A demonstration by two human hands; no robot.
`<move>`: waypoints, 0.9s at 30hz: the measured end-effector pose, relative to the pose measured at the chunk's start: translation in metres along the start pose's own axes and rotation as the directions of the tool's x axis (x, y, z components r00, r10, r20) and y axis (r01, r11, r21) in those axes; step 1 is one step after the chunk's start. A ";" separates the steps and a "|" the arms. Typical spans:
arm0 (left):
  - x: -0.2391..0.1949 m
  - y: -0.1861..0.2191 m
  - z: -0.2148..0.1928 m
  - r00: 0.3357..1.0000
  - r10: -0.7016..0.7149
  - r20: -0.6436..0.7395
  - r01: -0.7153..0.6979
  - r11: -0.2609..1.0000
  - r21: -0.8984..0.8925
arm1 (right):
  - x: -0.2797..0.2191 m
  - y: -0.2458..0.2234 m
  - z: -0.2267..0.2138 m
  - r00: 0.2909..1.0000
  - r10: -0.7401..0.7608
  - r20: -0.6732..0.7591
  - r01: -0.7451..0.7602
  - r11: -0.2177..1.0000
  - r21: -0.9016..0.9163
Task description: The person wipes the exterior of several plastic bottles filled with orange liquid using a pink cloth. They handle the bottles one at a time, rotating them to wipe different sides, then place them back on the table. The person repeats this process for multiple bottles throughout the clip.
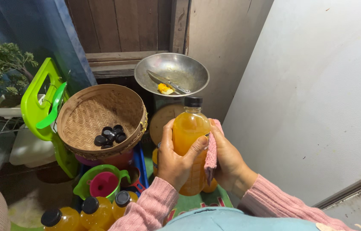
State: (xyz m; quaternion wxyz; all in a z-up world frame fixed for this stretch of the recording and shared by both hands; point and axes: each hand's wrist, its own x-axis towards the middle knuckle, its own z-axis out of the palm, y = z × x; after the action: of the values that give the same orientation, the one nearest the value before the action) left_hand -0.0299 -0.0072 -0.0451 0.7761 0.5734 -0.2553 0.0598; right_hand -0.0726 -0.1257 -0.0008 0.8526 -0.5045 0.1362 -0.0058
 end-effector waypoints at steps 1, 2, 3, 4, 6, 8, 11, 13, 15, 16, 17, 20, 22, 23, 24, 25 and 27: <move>0.000 0.001 0.000 1.000 0.007 0.005 -0.007 1.000 0.024 | 0.001 0.000 -0.001 0.998 -0.015 0.056 0.014 1.000 0.022; 0.000 0.001 -0.001 1.000 0.014 0.010 -0.014 0.999 0.048 | 0.004 -0.002 -0.002 0.997 -0.044 0.070 0.043 0.999 0.019; 0.000 0.002 -0.001 1.000 0.021 0.015 -0.022 0.997 0.073 | 0.006 -0.005 -0.003 0.994 -0.074 0.083 0.073 0.997 0.015; 0.000 0.002 -0.002 1.000 0.024 0.017 -0.026 0.995 0.093 | 0.008 -0.007 -0.003 0.990 -0.103 0.098 0.102 0.995 0.012; 0.000 0.002 -0.003 0.999 0.032 0.025 -0.035 0.990 0.134 | 0.011 -0.014 -0.001 0.987 -0.107 0.120 0.107 0.994 0.013; -0.003 0.002 -0.003 0.999 0.041 0.034 -0.045 0.990 0.130 | 0.011 -0.023 0.003 0.981 -0.126 0.150 0.128 0.992 -0.002; -0.010 0.003 -0.004 0.997 -0.043 0.061 0.035 0.991 0.126 | 0.007 -0.037 0.009 0.947 -0.198 0.254 0.223 0.972 -0.074; -0.014 0.002 -0.003 0.992 -0.103 0.076 0.096 0.991 0.089 | 0.003 -0.043 0.013 0.883 -0.267 0.385 0.343 0.929 -0.141; -0.018 0.002 0.000 0.987 -0.135 0.088 0.134 0.991 0.015 | 0.000 -0.047 0.016 0.873 -0.313 0.374 0.441 0.835 -0.331; -0.018 0.002 0.000 0.985 -0.139 0.103 0.141 0.990 -0.012 | -0.001 -0.049 0.017 0.866 -0.336 0.370 0.479 0.771 -0.421; -0.018 0.001 0.000 0.983 -0.142 0.118 0.148 0.988 -0.039 | -0.001 -0.050 0.018 0.871 -0.349 0.345 0.482 0.738 -0.473; -0.019 0.001 -0.001 0.981 -0.143 0.129 0.143 0.990 0.009 | -0.001 -0.050 0.018 0.874 -0.401 0.275 0.477 0.596 -0.647; -0.019 0.000 -0.001 0.982 -0.137 0.130 0.128 0.989 0.075 | -0.001 -0.050 0.014 0.861 -0.453 0.234 0.444 0.442 -0.779; -0.020 0.000 -0.001 0.982 -0.133 0.132 0.120 0.987 0.105 | 0.000 -0.049 0.013 0.849 -0.472 0.237 0.464 0.452 -0.762; -0.020 -0.001 -0.001 0.983 -0.128 0.135 0.110 0.985 0.134 | 0.000 -0.047 0.011 0.837 -0.492 0.239 0.483 0.460 -0.745; -0.021 -0.002 0.000 0.978 -0.155 0.137 0.136 0.981 0.140 | 0.001 -0.045 0.010 0.824 -0.513 0.241 0.503 0.468 -0.727; -0.023 -0.003 0.002 0.968 -0.207 0.139 0.185 0.971 0.152 | 0.005 -0.046 0.009 0.851 -0.475 0.225 0.491 0.565 -0.663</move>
State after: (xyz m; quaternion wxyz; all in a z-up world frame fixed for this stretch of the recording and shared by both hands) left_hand -0.0493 -0.0050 -0.0579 0.7146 0.6512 -0.2517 -0.0444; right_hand -0.0599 -0.1415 0.0418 0.5632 -0.8059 -0.0241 -0.1811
